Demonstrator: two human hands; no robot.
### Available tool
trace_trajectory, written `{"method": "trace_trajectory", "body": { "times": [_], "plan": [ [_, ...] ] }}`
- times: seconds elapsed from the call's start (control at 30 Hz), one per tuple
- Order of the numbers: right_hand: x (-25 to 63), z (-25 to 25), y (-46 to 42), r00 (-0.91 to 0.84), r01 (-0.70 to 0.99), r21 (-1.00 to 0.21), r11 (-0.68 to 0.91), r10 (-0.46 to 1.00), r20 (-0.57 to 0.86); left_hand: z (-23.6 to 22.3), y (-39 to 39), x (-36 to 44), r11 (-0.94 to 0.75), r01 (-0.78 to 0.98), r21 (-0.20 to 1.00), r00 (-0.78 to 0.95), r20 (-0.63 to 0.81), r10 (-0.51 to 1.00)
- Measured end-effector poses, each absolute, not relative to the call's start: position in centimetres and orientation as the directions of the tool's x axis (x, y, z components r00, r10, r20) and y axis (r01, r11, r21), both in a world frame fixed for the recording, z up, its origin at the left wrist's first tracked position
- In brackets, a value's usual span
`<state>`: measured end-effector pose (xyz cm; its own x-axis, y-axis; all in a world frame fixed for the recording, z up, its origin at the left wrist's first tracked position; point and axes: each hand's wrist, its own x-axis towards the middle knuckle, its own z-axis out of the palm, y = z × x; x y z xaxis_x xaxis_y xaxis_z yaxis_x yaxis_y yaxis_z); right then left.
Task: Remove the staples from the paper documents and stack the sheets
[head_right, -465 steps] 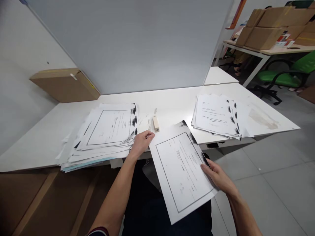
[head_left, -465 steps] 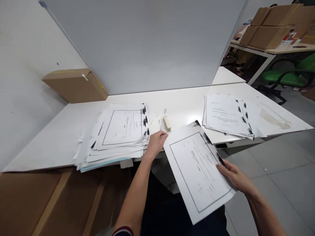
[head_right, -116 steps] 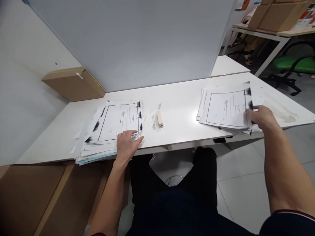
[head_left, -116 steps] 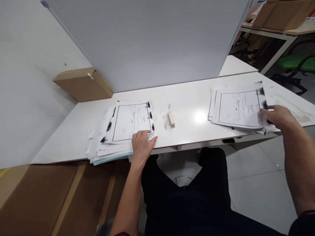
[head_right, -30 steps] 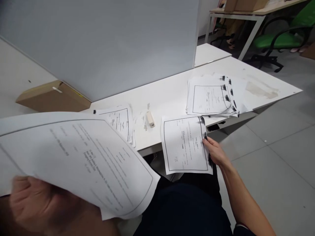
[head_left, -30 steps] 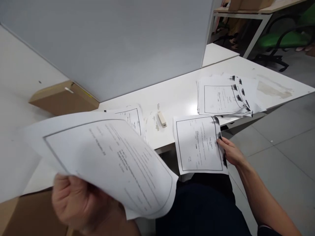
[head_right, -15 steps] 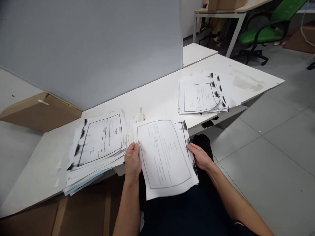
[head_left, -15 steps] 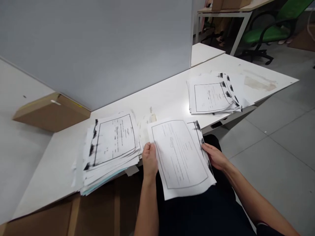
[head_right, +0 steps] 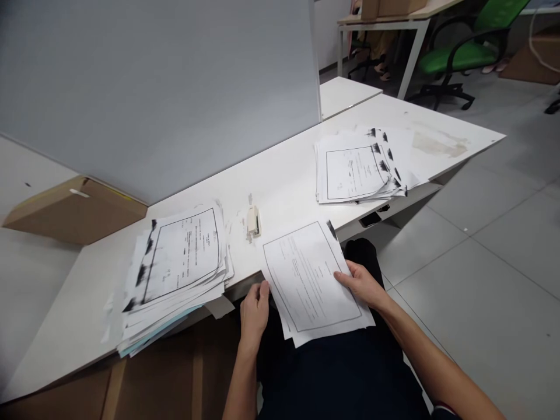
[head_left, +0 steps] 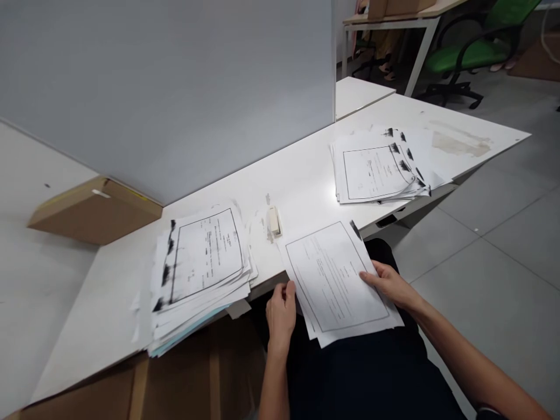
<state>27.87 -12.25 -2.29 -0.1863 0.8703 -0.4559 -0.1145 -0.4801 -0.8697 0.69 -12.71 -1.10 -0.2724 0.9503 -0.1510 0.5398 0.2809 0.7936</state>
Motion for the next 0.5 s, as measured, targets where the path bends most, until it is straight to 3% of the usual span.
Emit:
{"method": "trace_trajectory", "body": {
  "times": [0.1, 0.2, 0.37, 0.5],
  "plan": [
    [28.2, -2.1, -12.6, -0.155, -0.017, -0.909, -0.416, 0.899, -0.409, -1.4, -12.9, 1.5, 0.286, 0.155, 0.946, -0.155, -0.262, 0.952],
    [28.4, -1.3, -12.6, -0.083, 0.033, -0.953, -0.301, 0.95, -0.302, -0.5, -12.7, 2.5, 0.202, -0.075, 0.977, -0.119, -0.209, 0.97],
    [28.3, 2.6, -10.2, 0.022, 0.07, -0.997, -0.021, 1.0, -0.019, 4.3, -10.6, 2.2, -0.114, 0.015, 0.993, -0.216, 0.114, 0.97],
    [26.8, 6.7, -6.0, 0.025, -0.041, -0.985, 0.168, 0.986, 0.167, 9.3, -7.3, 1.3, -0.387, 0.107, 0.916, -0.309, 0.401, 0.862]
  ]
}}
